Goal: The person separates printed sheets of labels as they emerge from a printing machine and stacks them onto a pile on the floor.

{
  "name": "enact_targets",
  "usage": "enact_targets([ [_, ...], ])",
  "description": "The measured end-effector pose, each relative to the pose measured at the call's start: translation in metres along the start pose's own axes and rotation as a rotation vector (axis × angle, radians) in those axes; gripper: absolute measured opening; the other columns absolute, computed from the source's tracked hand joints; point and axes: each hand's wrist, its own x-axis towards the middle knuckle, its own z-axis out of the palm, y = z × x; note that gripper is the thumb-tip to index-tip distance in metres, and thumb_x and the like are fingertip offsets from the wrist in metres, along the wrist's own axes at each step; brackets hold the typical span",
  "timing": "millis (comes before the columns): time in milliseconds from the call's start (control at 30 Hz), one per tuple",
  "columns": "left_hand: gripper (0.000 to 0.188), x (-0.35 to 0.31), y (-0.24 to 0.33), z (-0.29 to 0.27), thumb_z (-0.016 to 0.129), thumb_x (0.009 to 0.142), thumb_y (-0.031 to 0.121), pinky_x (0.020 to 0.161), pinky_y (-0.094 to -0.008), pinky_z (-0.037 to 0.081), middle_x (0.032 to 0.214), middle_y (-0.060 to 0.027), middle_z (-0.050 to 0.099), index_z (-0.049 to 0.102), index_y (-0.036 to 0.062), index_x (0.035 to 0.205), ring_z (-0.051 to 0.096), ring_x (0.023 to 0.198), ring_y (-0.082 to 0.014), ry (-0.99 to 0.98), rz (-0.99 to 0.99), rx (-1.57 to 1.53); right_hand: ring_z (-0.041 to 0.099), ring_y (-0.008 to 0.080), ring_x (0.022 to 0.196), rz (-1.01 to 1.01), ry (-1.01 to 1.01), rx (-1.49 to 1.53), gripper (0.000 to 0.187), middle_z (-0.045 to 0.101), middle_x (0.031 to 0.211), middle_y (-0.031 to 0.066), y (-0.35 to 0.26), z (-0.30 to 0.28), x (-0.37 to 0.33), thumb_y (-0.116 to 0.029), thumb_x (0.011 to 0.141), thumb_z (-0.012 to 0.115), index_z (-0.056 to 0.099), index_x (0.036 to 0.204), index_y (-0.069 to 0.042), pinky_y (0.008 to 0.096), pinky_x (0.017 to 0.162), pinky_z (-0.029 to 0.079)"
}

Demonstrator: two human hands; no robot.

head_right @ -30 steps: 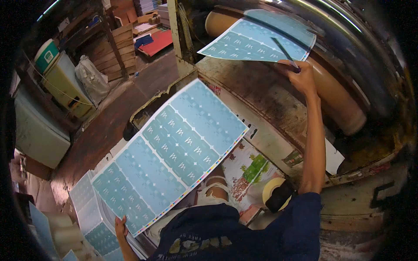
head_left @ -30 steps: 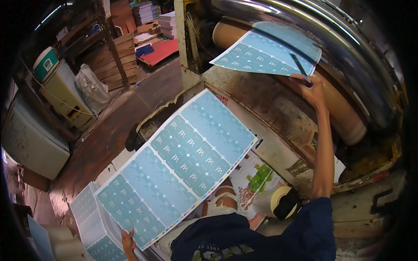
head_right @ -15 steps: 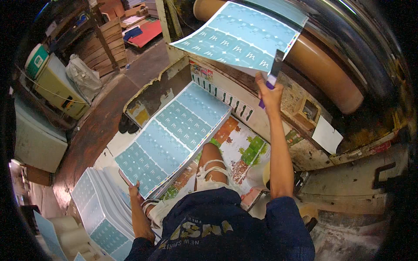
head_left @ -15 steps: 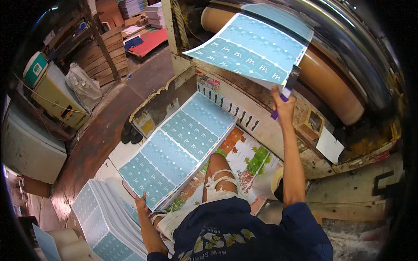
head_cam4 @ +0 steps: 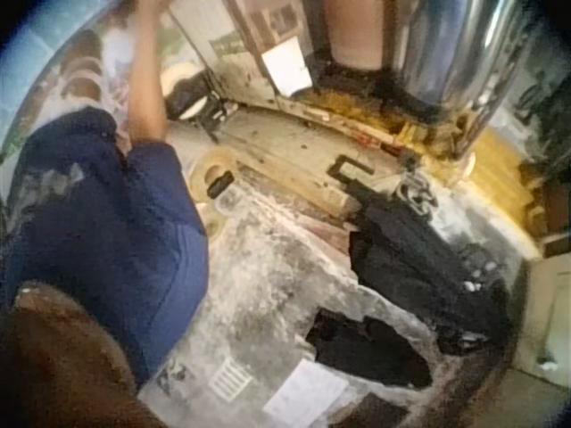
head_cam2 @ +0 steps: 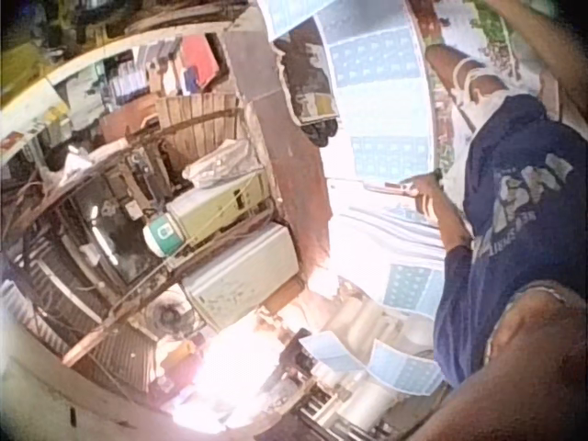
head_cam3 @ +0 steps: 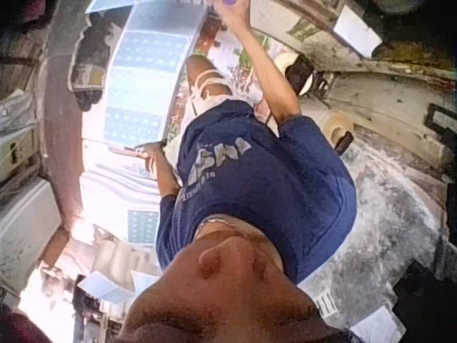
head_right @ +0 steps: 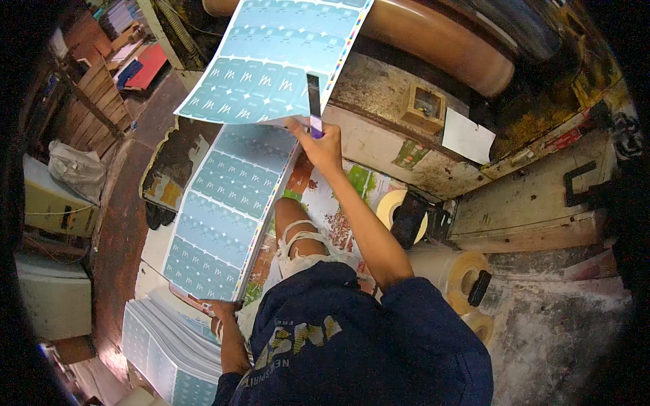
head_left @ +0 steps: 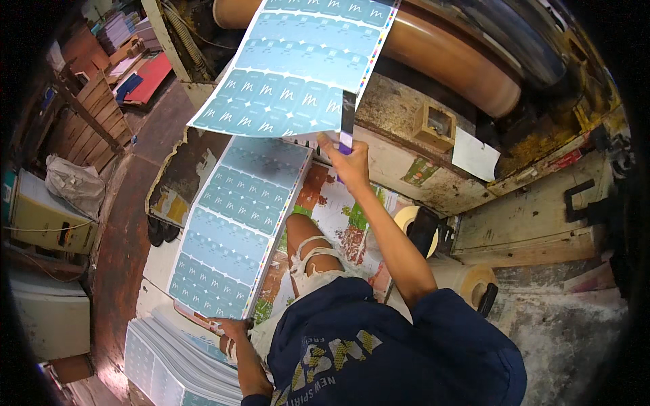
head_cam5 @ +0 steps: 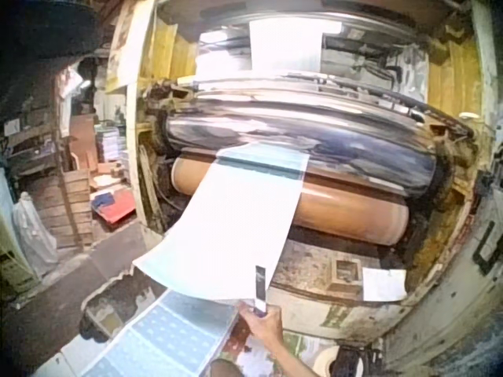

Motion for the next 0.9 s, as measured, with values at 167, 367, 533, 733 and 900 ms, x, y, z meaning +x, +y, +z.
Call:
enact_targets([
  [167, 0.158, 0.013, -0.017, 0.003, 0.096, 0.044, 0.03, 0.097, -0.046, 0.047, 0.122, -0.0341, 0.048, -0.022, -0.0043, 0.143, 0.056, 0.111, -0.043, 0.022, 0.02, 0.004, 0.036, 0.0033, 0.05, 0.025, -0.093, 0.055, 0.035, 0.047, 0.053, -0.0077, -0.004, 0.014, -0.029, -0.038, 0.08, 0.078, 0.076, 0.092, -0.004, 0.025, 0.047, 0.029],
  [367, 0.16, -0.018, 0.029, 0.001, 0.096, 0.043, 0.043, 0.1, -0.045, 0.045, 0.135, -0.0406, 0.035, -0.019, -0.0066, 0.143, 0.049, 0.123, -0.0438, 0.474, -0.042, 0.342, 0.041, 0.0038, 0.054, -0.109, -0.127, -0.007, 0.019, 0.064, 0.067, -0.0007, -0.016, 0.002, -0.057, -0.018, 0.08, 0.077, 0.076, 0.095, -0.007, 0.0216, 0.05, 0.034],
  [533, 0.094, -0.071, 0.163, -0.095, 0.086, 0.068, 0.034, 0.101, -0.0423, 0.044, 0.133, -0.0264, 0.05, 0.038, -0.0018, 0.14, 0.049, 0.124, -0.036, -0.348, 0.624, -0.781, 0.05, 0.0044, 0.061, -0.119, -0.216, 0.061, 0.018, 0.072, 0.092, 0.0057, -0.018, -0.011, -0.066, -0.01, 0.079, 0.076, 0.075, 0.096, -0.005, 0.0201, 0.055, 0.039],
  [733, 0.047, -0.177, 0.319, -0.224, 0.061, 0.093, 0.015, 0.099, -0.0403, 0.047, 0.125, -0.015, 0.056, 0.043, -0.0018, 0.134, 0.054, 0.118, -0.0273, -1.279, 0.556, -1.878, 0.063, 0.0097, 0.077, -0.186, -0.335, 0.127, 0.022, 0.072, 0.101, 0.0099, -0.037, -0.013, -0.066, -0.002, 0.075, 0.076, 0.074, 0.098, -0.003, 0.0217, 0.063, 0.047],
  [900, 0.048, -0.165, 0.343, -0.252, 0.064, 0.089, 0.006, 0.094, -0.0397, 0.052, 0.123, -0.0151, 0.057, 0.043, -0.0027, 0.131, 0.059, 0.11, -0.0265, -1.077, 0.401, -1.738, 0.056, 0.0048, 0.064, -0.14, -0.456, 0.047, 0.03, 0.072, 0.102, 0.0083, -0.065, -0.022, -0.061, -0.002, 0.071, 0.076, 0.074, 0.101, -0.006, 0.0202, 0.055, 0.042],
])
